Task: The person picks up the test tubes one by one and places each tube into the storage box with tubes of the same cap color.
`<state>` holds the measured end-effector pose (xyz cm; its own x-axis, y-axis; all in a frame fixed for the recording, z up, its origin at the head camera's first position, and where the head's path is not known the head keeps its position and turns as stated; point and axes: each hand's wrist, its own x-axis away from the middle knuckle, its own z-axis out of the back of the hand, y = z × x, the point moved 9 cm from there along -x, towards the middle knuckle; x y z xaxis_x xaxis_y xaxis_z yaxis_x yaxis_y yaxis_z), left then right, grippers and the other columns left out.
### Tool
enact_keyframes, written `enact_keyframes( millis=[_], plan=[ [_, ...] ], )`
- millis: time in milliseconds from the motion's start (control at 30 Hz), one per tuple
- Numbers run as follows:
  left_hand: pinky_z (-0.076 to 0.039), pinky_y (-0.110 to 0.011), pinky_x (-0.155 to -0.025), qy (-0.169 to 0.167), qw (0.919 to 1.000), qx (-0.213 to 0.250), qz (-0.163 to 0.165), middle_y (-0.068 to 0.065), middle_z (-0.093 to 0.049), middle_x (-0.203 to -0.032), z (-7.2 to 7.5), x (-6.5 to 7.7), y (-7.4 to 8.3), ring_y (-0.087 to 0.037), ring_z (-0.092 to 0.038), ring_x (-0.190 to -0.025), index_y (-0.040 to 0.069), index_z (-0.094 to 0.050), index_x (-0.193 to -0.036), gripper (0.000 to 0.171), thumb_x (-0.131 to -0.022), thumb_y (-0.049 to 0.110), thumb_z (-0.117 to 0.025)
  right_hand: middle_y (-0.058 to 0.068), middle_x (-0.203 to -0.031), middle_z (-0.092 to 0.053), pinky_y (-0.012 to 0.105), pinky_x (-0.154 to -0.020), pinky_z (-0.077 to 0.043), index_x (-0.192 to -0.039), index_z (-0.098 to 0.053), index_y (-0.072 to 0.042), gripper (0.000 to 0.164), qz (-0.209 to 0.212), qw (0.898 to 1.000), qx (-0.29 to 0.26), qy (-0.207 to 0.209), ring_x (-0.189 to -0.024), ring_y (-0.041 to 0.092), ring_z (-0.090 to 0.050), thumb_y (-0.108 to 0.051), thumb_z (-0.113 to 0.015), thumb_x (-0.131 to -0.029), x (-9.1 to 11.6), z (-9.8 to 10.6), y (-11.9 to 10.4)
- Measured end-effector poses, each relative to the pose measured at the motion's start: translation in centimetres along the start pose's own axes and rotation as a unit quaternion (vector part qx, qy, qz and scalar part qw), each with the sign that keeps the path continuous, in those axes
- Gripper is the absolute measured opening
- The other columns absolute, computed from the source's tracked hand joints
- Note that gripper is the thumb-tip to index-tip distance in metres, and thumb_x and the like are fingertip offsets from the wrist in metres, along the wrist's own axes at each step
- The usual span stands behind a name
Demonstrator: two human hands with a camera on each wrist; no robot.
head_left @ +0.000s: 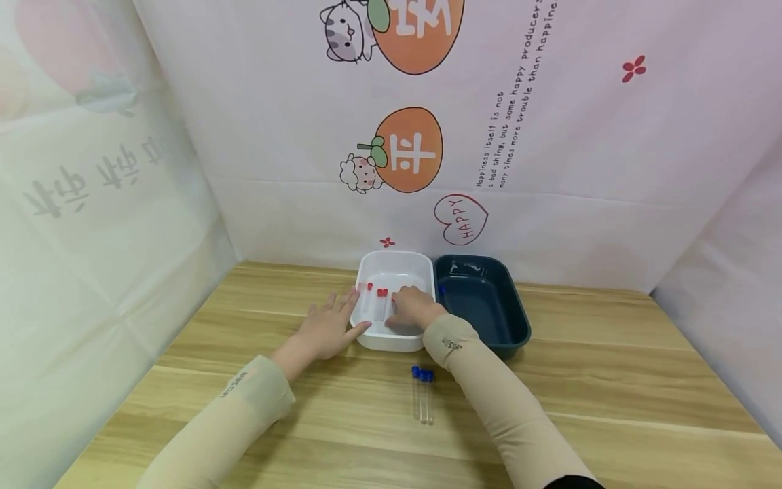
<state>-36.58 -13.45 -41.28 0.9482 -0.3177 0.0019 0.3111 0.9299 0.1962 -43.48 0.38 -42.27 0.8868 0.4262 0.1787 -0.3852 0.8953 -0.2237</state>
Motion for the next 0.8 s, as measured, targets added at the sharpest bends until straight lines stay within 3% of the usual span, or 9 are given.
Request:
enact_keyframes(
  millis=[333,800],
  plan=[
    [-0.019,-0.075,-0.112,-0.002,1.0000,-0.003,-0.002,-0.008,-0.019,-0.169,-0.1,0.0,0.4,-0.047,-0.021,-0.151,0.009,-0.018,-0.165,0.080,-0.106,0.058,-0.040,0.012,-0.129,-0.065,0.046,-0.110,-0.044,-0.140,-0.062,-0.007,0.060,-0.001,1.000,-0.006,0.005,-0.109,0.026,-0.058,-0.037,-0.079,-0.092,0.1,-0.1,0.2],
    [-0.020,-0.075,-0.112,-0.001,1.0000,0.001,-0.008,-0.009,-0.017,-0.169,0.2,0.1,0.2,-0.048,-0.021,-0.150,0.009,-0.015,-0.165,0.080,-0.107,0.057,-0.040,0.014,-0.146,-0.056,0.050,-0.114,-0.039,-0.152,-0.050,-0.007,0.066,0.004,0.999,-0.034,0.018,-0.133,0.030,-0.052,-0.033,-0.075,-0.096,1.1,2.5,0.1]
  ],
)
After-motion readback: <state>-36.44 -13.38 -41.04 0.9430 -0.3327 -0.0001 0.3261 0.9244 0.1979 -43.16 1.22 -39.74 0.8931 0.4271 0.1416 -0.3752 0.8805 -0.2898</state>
